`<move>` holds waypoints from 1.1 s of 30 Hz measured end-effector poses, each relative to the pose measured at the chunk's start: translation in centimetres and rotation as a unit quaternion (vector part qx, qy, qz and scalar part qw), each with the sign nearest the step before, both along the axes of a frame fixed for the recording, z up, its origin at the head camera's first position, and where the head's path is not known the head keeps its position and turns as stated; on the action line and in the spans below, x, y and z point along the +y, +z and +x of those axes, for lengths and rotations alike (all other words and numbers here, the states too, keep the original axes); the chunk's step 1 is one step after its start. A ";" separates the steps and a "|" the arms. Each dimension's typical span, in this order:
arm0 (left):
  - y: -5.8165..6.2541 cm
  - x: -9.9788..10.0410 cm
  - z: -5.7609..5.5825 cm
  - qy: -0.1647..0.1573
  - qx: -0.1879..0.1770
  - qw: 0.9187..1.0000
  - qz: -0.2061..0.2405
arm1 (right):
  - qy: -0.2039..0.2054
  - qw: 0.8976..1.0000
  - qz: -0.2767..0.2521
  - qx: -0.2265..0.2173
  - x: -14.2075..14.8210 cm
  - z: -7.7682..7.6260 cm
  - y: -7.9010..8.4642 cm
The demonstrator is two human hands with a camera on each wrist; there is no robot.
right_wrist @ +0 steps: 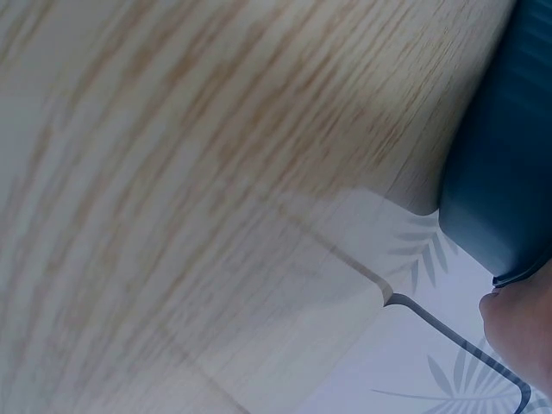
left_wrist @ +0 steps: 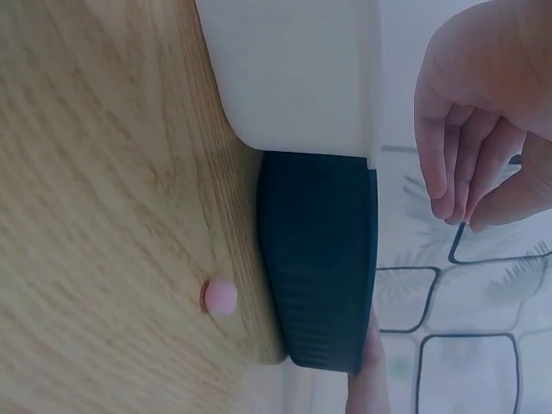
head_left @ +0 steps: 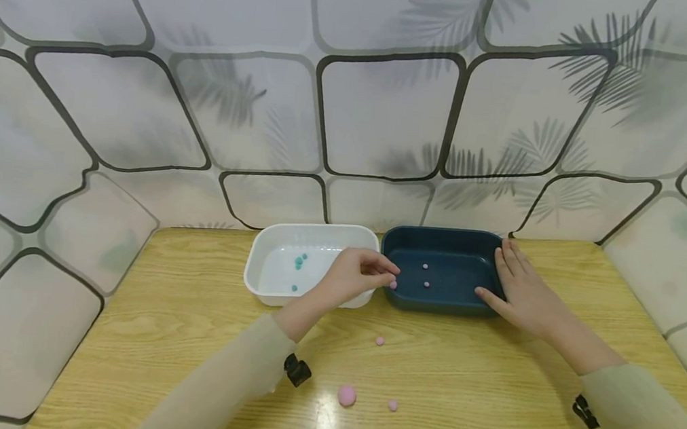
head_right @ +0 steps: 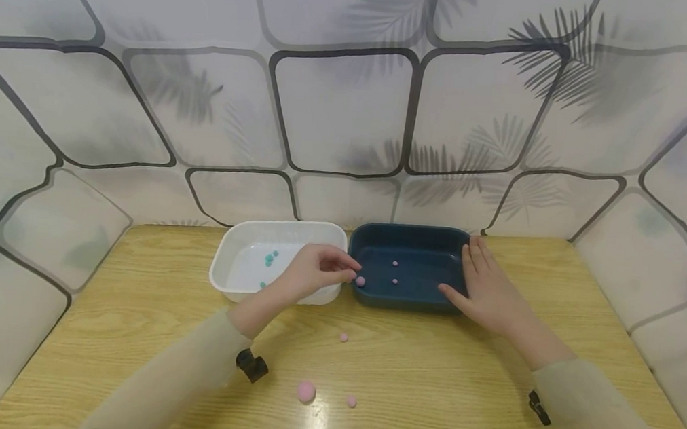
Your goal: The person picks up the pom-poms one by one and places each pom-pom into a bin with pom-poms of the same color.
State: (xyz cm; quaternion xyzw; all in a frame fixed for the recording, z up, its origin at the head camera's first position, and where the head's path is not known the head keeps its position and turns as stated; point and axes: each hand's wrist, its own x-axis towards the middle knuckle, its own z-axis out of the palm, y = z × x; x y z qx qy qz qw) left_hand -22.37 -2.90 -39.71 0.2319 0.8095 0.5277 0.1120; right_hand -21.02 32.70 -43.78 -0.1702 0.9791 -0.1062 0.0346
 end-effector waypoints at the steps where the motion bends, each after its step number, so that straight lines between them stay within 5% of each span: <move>1: 0.0 -0.2 0.3 0.000 -0.002 1.000 0.002 | 0.000 1.000 0.001 0.000 0.0 0.0 0.0; 19: -1.7 -2.3 4.1 -0.022 -0.006 1.000 0.017 | -0.002 1.000 -0.008 -0.004 -0.2 0.0 0.2; 33: -5.2 -2.4 4.8 -0.017 -0.038 0.999 -0.006 | -0.005 1.000 0.001 -0.003 -0.1 0.0 0.0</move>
